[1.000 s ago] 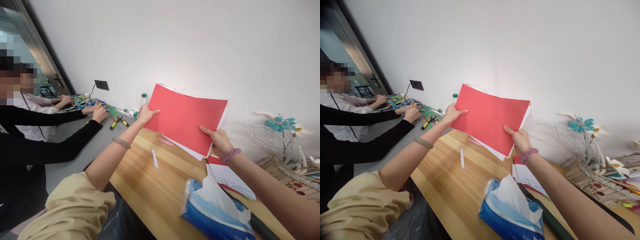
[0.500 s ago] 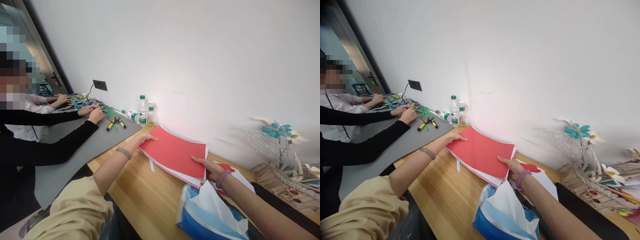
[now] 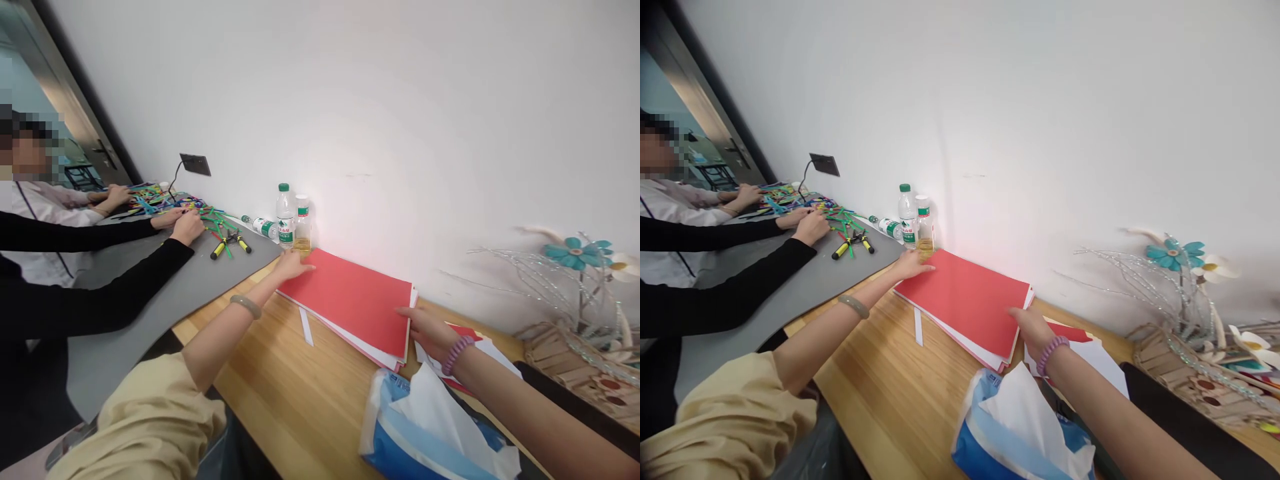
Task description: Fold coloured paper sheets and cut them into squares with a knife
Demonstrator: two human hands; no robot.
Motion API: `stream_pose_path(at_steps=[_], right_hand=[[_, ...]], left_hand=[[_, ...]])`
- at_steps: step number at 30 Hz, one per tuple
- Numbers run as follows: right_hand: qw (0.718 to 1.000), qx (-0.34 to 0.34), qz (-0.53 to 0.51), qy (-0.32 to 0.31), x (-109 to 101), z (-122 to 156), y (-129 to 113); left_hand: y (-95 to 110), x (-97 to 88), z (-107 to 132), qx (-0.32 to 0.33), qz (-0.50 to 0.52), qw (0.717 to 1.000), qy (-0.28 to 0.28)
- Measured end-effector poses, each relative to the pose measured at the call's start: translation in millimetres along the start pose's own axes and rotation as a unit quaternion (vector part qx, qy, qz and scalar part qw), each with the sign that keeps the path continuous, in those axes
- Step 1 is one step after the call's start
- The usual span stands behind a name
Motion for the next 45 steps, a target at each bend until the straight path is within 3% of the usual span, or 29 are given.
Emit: stream_pose_path(at_steps=[2,5,7,9,11,13,20,23,26,30,35,40,45], right_hand=[[0.997,-0.032,0.074,0.002,-7.1,11.4,-11.0],[0.974,-0.094,0.205,-0.004,-5.3,20.0,-28.3],[0.948,-0.137,0.285,-0.037,11.0,19.3,-35.6],[0.918,-0.169,0.349,-0.079,32.9,15.9,-36.8],[0.889,-0.186,0.403,-0.109,50.5,11.7,-33.8],[0.864,-0.198,0.446,-0.124,59.8,8.6,-31.3],[0.806,-0.247,0.526,-0.112,52.3,11.0,-45.6],[0.791,-0.26,0.541,-0.119,58.5,19.3,-51.6],[0.781,-0.278,0.547,-0.115,71.1,28.8,-56.6],[0.772,-0.289,0.556,-0.107,83.0,31.1,-57.9],[0.768,-0.258,0.575,-0.115,77.9,25.0,-52.1],[0.774,-0.23,0.581,-0.104,65.7,26.7,-53.2],[0.769,-0.278,0.572,-0.072,60.8,34.6,-64.9]], left_hand=[[14.1,8.3,13.8,0.045,-0.071,0.994,-0.072],[28.8,28.8,44.1,0.105,-0.146,0.963,-0.2],[35.2,44.0,63.9,0.154,-0.221,0.925,-0.267],[40.1,55.8,76.7,0.204,-0.301,0.883,-0.296],[45.6,62.0,81.7,0.248,-0.358,0.851,-0.293],[50.7,62.8,82.5,0.274,-0.379,0.839,-0.277],[53.7,54.0,82.6,0.284,-0.385,0.84,-0.254],[55.4,53.7,85.1,0.287,-0.394,0.832,-0.263],[63.9,60.2,94.9,0.305,-0.4,0.82,-0.273],[80.0,86.5,115.2,0.356,-0.395,0.795,-0.292],[85.3,111.0,113.5,0.353,-0.382,0.8,-0.299],[83.0,105.4,107.8,0.328,-0.381,0.81,-0.302],[78.2,98.1,114.0,0.297,-0.405,0.818,-0.279]])
Point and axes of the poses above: each hand's wrist, its own z-axis away from the middle knuckle, its own x-axis out of the palm, y = z × x, the point moved 9 cm from there along -z, towards the middle knuckle
